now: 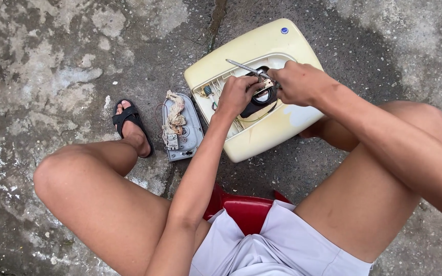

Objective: Disassembling the internal assembly of a water heater using a screwdriver

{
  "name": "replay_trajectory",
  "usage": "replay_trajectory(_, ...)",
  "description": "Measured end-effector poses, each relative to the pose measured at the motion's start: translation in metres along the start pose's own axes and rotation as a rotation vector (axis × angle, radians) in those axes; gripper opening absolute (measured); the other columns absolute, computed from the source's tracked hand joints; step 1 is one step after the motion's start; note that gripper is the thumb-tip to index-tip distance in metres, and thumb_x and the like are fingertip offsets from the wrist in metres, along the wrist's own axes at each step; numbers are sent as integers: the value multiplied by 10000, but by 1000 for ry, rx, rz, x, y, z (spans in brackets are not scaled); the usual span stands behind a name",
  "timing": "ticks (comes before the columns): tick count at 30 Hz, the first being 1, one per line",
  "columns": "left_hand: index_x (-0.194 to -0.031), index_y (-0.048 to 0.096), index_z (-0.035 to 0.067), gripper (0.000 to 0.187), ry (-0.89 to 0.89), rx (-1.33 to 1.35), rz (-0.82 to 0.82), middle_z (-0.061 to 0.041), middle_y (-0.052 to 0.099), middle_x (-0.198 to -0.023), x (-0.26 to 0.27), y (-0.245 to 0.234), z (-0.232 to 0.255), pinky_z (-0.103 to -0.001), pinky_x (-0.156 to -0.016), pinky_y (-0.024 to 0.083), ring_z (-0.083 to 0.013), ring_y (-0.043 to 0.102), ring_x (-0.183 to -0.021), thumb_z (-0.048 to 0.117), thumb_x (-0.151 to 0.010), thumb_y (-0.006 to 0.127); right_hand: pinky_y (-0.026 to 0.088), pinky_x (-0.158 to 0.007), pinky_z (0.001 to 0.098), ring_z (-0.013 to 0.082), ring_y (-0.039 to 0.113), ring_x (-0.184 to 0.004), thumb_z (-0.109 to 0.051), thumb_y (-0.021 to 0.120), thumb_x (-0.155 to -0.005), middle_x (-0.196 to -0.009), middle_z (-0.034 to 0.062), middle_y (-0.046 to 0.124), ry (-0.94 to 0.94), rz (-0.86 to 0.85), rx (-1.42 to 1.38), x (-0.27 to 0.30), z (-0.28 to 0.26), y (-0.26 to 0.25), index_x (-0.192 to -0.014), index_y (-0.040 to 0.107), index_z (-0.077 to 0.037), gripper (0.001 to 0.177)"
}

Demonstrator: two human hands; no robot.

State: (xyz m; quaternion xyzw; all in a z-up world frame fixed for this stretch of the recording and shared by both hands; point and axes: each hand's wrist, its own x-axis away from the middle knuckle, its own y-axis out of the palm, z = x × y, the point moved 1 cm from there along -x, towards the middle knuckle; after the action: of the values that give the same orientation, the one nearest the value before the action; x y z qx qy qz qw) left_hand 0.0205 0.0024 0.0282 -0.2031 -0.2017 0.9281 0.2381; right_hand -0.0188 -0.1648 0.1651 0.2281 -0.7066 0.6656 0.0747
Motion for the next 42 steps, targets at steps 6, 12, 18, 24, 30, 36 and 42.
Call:
replay_trajectory(6,-1124,802,149,398,-98,-217,13,-85,783,-1081,9,24,-17,-373,-838,574,-280,752,-1025,476,-951,656,491,-531,485,391,633,-567,-243,504,-956,-629,109,654,-369,56,441,-32,53,23,-1010,531,-134,124)
replay_trajectory(12,-1123,793,92,367,-18,-259,106,-104,782,-1072,5,27,-23,-394,-833,611,-277,768,-991,404,-947,713,477,-479,456,368,656,-543,-323,516,-970,-637,44,692,-468,187,535,-48,75,33,-1079,538,-172,187)
replay_trajectory(18,-945,796,219,122,52,-91,93,-13,766,-835,10,21,-24,-378,-767,600,-289,738,-879,119,-917,733,642,-770,420,274,769,-734,-688,384,-1026,-734,72,743,-215,162,410,-24,34,18,-1158,692,-321,497)
replay_trajectory(24,-984,795,186,115,139,-31,68,10,795,-899,-10,-5,9,-319,-798,595,-232,761,-914,104,-950,722,577,-668,482,338,693,-565,-519,457,-1088,-547,121,595,112,53,-332,16,-5,-24,-828,627,-117,508)
replay_trajectory(30,-976,777,111,92,121,-45,-38,-78,786,-934,-9,7,-2,-434,-841,601,-329,735,-981,56,-948,709,490,-237,368,242,574,-311,-282,482,-1035,-550,170,564,280,-75,-913,35,-20,-14,-850,632,35,397)
replay_trajectory(36,-1021,785,152,129,53,-39,-102,-44,791,-958,-11,7,-20,-438,-896,591,-309,729,-1009,77,-976,689,529,-259,369,242,593,-350,-255,481,-1014,-603,210,584,313,-111,-903,35,-32,-32,-847,619,58,381)
replay_trajectory(42,-1036,793,123,144,-11,2,-123,-74,779,-889,-7,6,-33,-434,-875,588,-332,733,-914,60,-995,670,566,-277,372,259,623,-370,-244,429,-1028,-622,229,608,291,-132,-821,27,-37,-31,-954,632,109,414)
